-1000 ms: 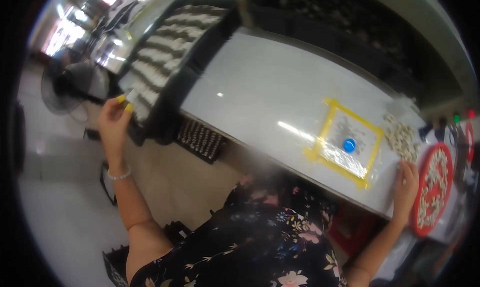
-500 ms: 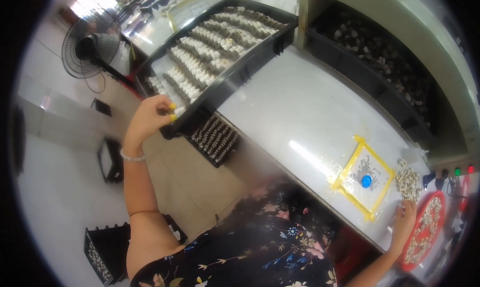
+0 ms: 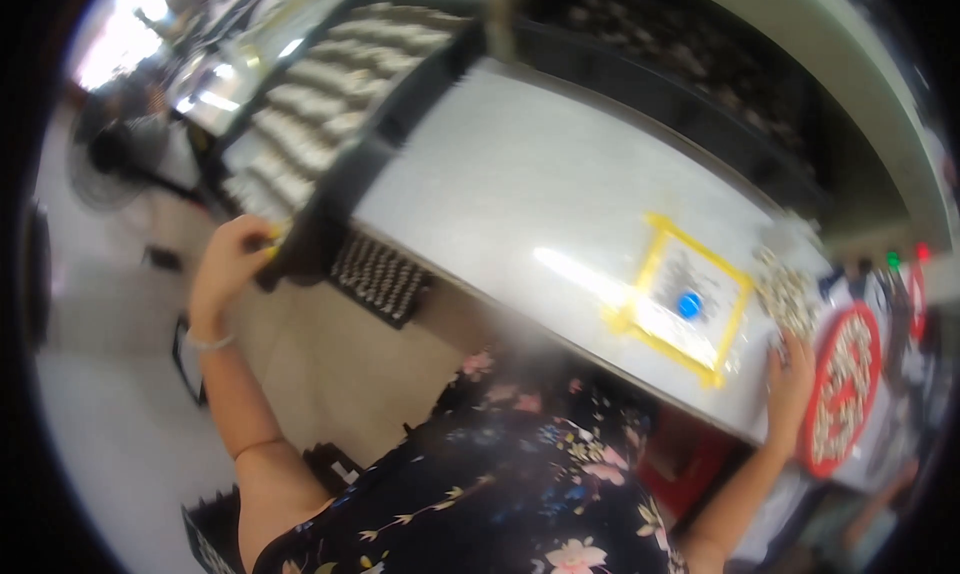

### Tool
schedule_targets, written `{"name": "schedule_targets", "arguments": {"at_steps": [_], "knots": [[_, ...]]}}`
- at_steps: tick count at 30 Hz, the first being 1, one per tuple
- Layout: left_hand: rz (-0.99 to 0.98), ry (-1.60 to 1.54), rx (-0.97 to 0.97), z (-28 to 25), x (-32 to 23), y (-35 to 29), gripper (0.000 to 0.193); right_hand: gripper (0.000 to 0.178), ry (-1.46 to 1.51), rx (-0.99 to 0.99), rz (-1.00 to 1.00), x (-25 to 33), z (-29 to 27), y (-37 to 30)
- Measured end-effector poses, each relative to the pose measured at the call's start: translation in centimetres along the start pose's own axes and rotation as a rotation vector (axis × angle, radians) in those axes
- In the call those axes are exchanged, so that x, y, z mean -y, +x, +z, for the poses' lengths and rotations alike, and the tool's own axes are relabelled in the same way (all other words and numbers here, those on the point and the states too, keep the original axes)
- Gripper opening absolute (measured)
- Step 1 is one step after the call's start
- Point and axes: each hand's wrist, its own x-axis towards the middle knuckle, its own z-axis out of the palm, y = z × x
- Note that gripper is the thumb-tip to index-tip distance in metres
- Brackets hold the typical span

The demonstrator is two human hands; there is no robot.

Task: The person assembles figurines by dipping figurine parts into glue on the table, pressing them together by hand, and placing the assembled figurines into a tray.

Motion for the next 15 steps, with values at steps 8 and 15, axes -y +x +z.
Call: {"name": "schedule_targets", "arguments": {"at_steps": [8, 15], "knots": [[0.069, 0.040, -0.353, 0.6, -6.0, -1.5, 0.022, 0.020, 0.138, -0.130, -0.075, 5.3, 0.5, 1.8], [0.681, -0.293, 0.080, 13.0, -20.4, 5.0, 0.023, 0.021, 0.263, -0.045, -0.152, 6.5, -0.3, 1.1]]}}
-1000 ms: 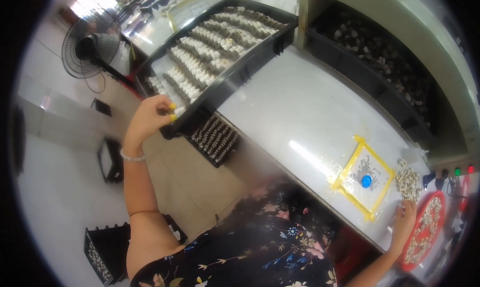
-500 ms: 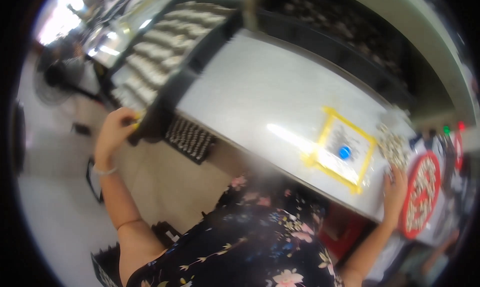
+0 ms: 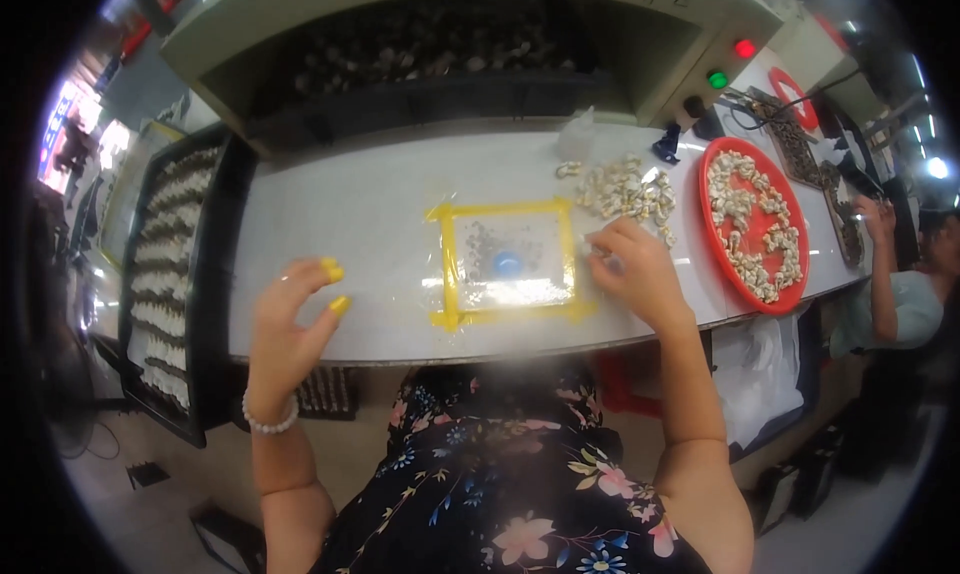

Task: The person assembles figurines by dipping figurine parts into glue on the table, pressing them together by hand, and placing the assembled figurines into a tray.

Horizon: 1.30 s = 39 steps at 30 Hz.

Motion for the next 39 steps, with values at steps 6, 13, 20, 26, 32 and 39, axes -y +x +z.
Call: {"name": "schedule_targets", "arguments": {"at_steps": [6, 13, 20, 26, 32, 39], "knots": [[0.130, 0.080, -0.137, 1.0, 1.3, 9.1, 0.030, 0.031, -0.256, -0.029, 0.022, -0.4, -1.8, -0.5], [-0.205, 0.276, 0.056, -1.2, 5.0, 21.2, 0.068, 0.038, -0.062, -0.062, -0.381, 8.5, 0.1, 14.8], [-0.158, 0.122, 0.502, 2.2, 5.8, 26.5, 0.089, 0.076, -0.135, 0.411, 0.072, 3.6, 5.1, 28.9], [-0.114, 0.002, 0.545, 5.2, 12.5, 28.9, 0.090, 0.088, -0.132, 0.361, -0.069, 2.0, 11.2, 32.4], [0.004, -0.154, 0.482, 6.7, 10.3, 29.2, 0.083, 0.068, -0.128, 0.261, -0.040, -1.5, 12.7, 34.1], [-0.134, -0.256, 0.416, 6.6, 12.9, 29.1, 0.096, 0.092, 0.012, 0.380, 0.110, 2.9, 11.8, 33.4]]}}
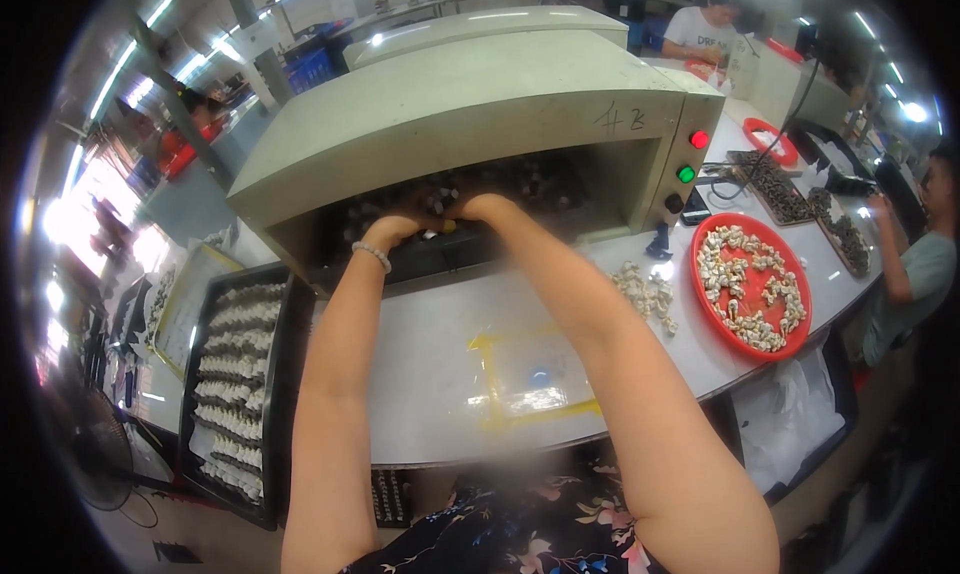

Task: The person assembles figurines by dipping figurine parts into glue on the table, pressing them together by hand, and placing the assembled figurines into a tray.

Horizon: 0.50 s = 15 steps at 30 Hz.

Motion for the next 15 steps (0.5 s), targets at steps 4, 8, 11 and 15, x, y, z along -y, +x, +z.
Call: {"name": "schedule_targets", "arguments": {"at_steps": [4, 8, 11, 15], "knots": [[0.047, -0.158, -0.136, 1.0, -0.8, 0.2, 0.076, 0.089, 0.149, -0.084, 0.024, 0.3, -0.4, -0.9], [0.112, -0.170, -0.318, 1.8, -2.1, 1.3, 0.066, 0.072, -0.173, -0.359, -0.018, -0.5, -0.2, 0.4], [0.139, -0.085, -0.384, 0.9, -0.2, -0.4, 0.062, 0.064, 0.082, -0.268, 0.000, 3.0, -0.6, -1.7], [0.141, -0.043, -0.454, 1.2, -2.2, -1.0, 0.060, 0.056, -0.097, -0.592, -0.085, 2.5, -0.2, -1.6]]}}
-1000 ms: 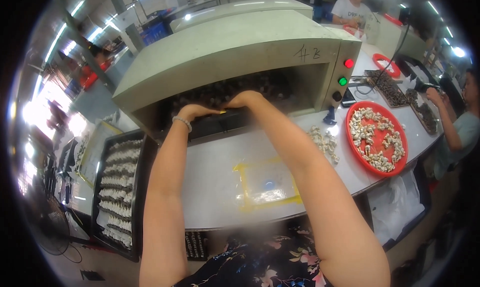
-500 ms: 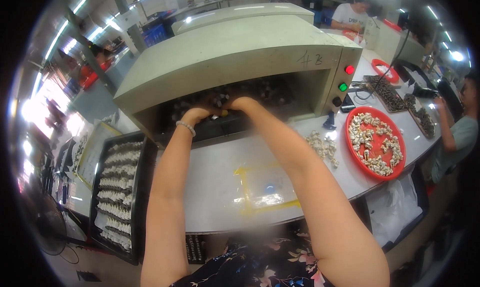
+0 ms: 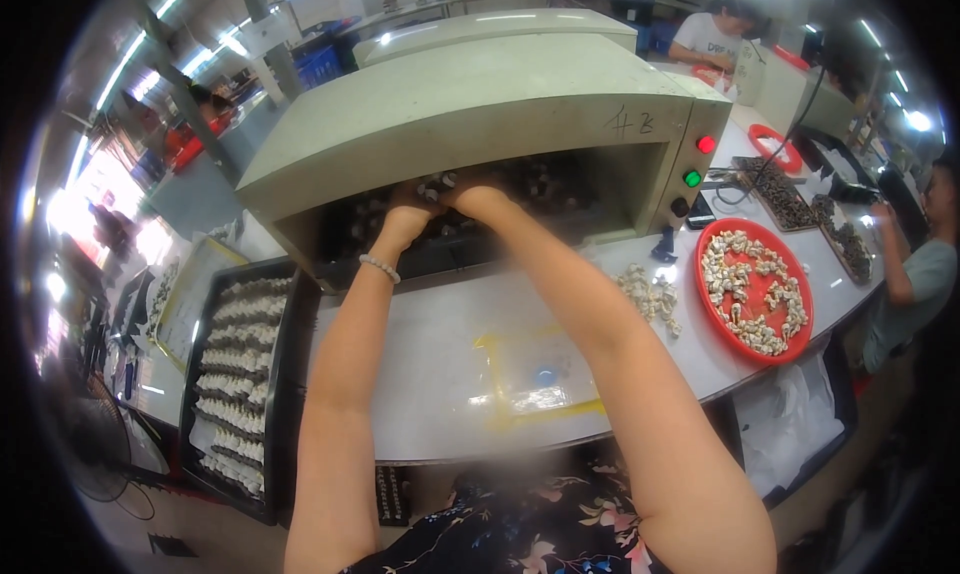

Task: The person assembles figurines by dipping figurine parts into glue on the table, pressing them together by hand, and placing the assembled figurines into a tray.

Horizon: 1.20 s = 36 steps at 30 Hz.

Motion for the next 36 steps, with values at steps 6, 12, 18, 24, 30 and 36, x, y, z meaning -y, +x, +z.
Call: {"name": "schedule_targets", "arguments": {"at_steps": [6, 12, 18, 24, 30, 36], "knots": [[0.068, 0.211, -0.108, -0.3, 0.0, -1.2, 0.055, 0.048, 0.177, 0.046, -0.093, 0.9, -1.8, -1.3], [-0.071, 0.418, -0.071, -0.7, -4.5, -3.7, 0.047, 0.049, 0.193, 0.220, 0.057, 3.8, -6.3, -4.2], [0.103, 0.349, -0.227, -1.1, -8.5, -11.3, 0.044, 0.039, 0.251, 0.103, -0.032, 6.2, -8.8, -10.2], [-0.066, 0.354, -0.256, -1.2, -7.8, -19.7, 0.044, 0.038, 0.297, 0.295, -0.131, 8.3, -7.2, -16.1], [-0.185, 0.568, -0.249, -0.3, -2.5, -24.2, 0.044, 0.036, 0.208, 0.524, -0.181, 8.1, -0.9, -18.5], [-0.107, 0.700, -0.097, -2.0, -0.9, -24.3, 0.055, 0.051, 0.014, 0.505, -0.277, 8.1, -1.1, -19.9]]}}
